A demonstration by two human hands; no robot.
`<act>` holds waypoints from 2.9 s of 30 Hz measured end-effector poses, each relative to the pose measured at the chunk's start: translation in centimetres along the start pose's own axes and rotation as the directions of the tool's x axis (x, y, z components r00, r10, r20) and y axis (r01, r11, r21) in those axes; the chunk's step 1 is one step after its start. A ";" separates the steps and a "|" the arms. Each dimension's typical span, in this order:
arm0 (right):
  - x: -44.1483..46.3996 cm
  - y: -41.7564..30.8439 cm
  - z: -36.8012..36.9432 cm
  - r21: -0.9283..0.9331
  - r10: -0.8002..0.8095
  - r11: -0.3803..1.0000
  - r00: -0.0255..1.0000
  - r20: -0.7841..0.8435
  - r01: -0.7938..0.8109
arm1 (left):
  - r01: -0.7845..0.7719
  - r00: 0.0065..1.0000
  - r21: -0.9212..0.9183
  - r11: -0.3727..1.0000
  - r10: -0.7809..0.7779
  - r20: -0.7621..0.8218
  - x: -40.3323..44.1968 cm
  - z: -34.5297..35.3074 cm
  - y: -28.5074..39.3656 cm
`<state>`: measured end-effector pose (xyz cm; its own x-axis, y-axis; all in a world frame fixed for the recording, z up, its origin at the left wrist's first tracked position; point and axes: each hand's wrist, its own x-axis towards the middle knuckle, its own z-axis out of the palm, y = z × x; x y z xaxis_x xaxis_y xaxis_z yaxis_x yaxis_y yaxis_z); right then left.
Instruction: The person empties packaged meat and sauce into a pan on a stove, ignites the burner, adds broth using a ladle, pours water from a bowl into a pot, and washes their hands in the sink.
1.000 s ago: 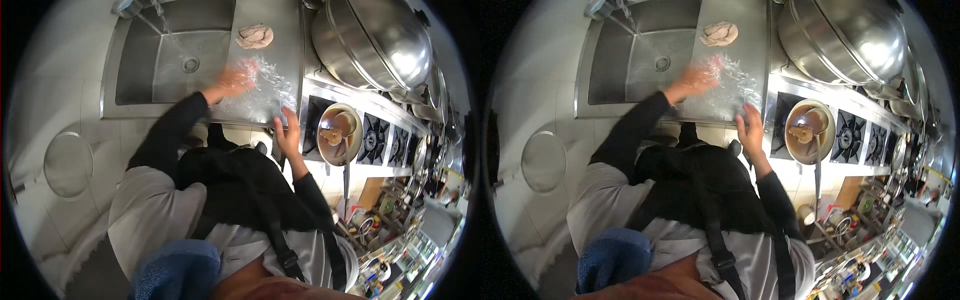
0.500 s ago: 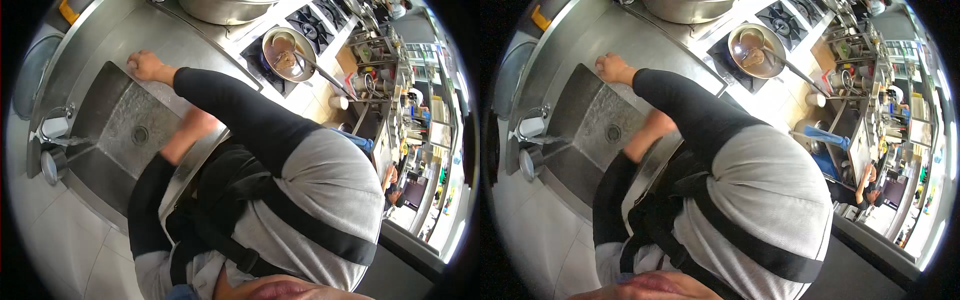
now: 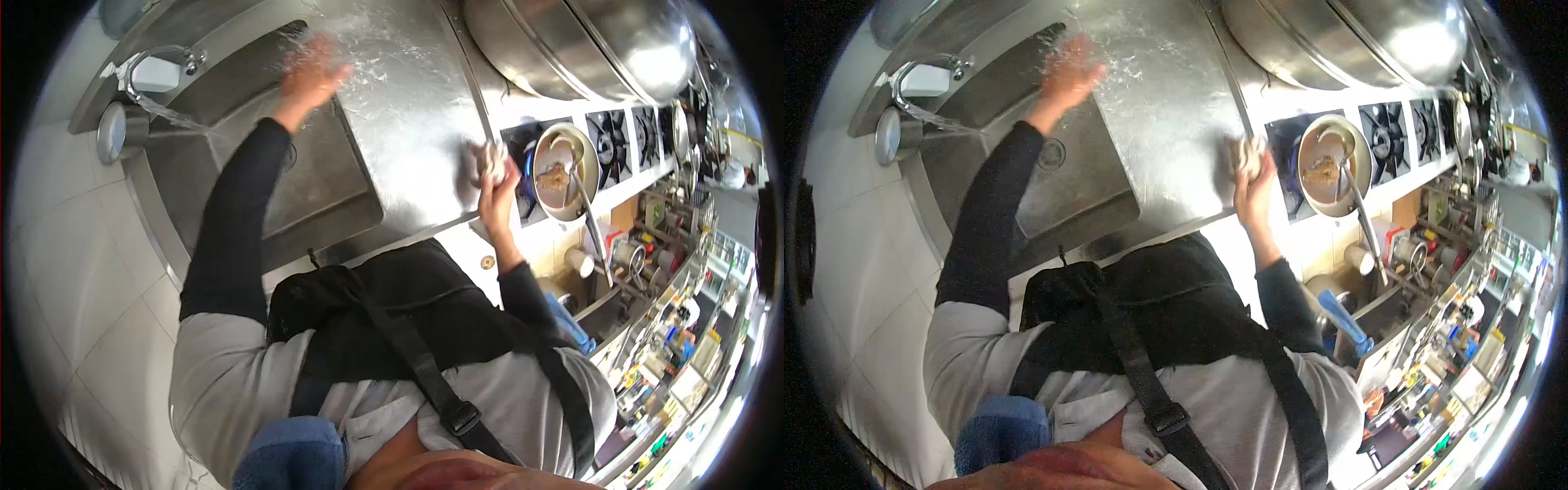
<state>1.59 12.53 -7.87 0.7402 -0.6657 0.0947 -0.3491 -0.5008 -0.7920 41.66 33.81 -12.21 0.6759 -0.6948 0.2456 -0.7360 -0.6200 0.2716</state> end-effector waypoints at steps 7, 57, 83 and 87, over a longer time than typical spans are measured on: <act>9.0 -3.9 8.4 -0.506 -0.332 0.782 0.931 0.153 0.363 | 0.744 0.657 -0.148 0.652 -0.673 0.339 -13.3 -9.8 -10.7; 5.4 -24.0 31.5 0.059 -0.878 0.440 0.416 0.237 0.896 | 0.443 0.535 -0.802 -0.401 -0.599 0.595 -11.7 -16.5 -1.0; 0.2 -18.8 21.8 0.159 -0.048 0.758 0.189 0.981 -0.633 | 0.398 0.898 -0.747 0.532 -0.392 0.199 -11.7 -8.9 -8.1; -1.4 -18.7 15.2 0.307 -0.060 0.828 0.470 0.880 -0.470 | 0.260 0.461 -0.962 -0.085 -0.864 0.201 -8.2 -8.5 -14.4</act>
<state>15.80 31.24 -2.31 0.8750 0.2040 -0.4390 -0.4600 0.0683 -0.8853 47.04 51.51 -10.21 0.9404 0.1424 -0.3089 0.2736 0.2226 0.9357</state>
